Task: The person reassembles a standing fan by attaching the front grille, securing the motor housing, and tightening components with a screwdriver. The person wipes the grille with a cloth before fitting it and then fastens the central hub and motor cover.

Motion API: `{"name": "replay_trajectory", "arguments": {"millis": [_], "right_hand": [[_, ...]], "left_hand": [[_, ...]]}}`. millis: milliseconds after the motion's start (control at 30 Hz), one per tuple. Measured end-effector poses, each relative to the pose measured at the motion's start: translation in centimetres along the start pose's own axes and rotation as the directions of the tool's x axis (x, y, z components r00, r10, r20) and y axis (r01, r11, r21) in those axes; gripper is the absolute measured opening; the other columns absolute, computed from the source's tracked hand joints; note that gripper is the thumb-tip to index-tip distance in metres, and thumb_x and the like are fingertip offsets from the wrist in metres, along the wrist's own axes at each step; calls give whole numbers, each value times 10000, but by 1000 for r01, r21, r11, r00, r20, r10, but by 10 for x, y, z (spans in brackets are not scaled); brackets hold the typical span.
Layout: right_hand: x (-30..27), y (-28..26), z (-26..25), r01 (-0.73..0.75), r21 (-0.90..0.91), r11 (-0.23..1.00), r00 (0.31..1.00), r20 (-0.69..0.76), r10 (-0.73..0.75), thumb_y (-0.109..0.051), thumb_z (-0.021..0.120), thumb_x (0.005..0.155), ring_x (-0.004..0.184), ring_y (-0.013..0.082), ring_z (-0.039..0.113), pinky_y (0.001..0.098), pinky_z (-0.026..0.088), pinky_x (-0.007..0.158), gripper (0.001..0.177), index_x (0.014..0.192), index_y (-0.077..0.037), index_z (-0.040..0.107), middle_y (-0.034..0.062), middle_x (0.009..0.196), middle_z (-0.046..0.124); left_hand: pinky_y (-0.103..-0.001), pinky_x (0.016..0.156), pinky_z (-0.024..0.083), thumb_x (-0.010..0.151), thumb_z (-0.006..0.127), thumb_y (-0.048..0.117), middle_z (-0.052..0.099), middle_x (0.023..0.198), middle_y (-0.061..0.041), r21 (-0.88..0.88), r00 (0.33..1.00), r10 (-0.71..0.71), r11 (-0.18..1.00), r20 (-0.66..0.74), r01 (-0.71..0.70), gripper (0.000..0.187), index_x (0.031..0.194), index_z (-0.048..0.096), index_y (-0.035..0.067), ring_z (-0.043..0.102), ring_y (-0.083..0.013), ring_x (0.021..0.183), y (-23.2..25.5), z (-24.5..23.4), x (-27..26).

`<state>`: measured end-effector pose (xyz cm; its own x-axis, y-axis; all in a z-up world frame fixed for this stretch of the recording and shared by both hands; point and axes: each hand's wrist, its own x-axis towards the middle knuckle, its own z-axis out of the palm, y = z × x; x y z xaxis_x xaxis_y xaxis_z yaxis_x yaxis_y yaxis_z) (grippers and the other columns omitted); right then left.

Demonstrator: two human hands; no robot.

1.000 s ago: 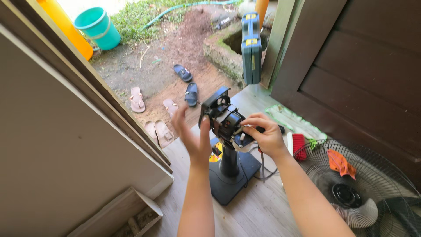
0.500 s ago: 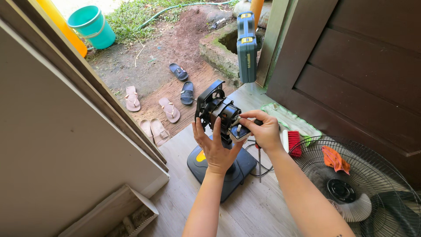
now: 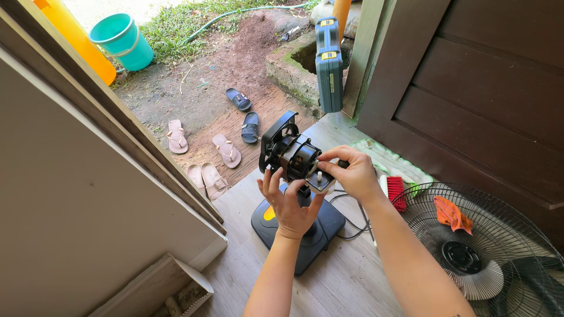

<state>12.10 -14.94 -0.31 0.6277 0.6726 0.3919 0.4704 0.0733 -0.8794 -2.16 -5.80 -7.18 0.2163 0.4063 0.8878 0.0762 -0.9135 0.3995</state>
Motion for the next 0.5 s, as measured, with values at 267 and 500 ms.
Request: {"name": "replay_trajectory", "arguments": {"millis": [267, 500], "right_hand": [[-3, -15, -3, 114, -152, 982, 993, 40, -110, -80, 833, 780, 879, 140, 680, 272, 521, 780, 173, 949, -72, 802, 35, 975, 742], [-1, -15, -3, 212, -131, 968, 975, 96, -200, -63, 826, 794, 879, 146, 679, 278, 524, 769, 164, 954, -67, 793, 37, 990, 738]], "left_hand": [[-644, 1258, 154, 796, 888, 399, 392, 1462, -170, -16, 1000, 20, 1000, -3, -20, 548, 1181, 573, 169, 312, -438, 1455, 2, 8, -8], [-640, 1257, 135, 770, 869, 365, 391, 1457, -171, -32, 998, 61, 998, 17, -60, 526, 1171, 584, 179, 315, -445, 1455, -4, 1, -6]]}}
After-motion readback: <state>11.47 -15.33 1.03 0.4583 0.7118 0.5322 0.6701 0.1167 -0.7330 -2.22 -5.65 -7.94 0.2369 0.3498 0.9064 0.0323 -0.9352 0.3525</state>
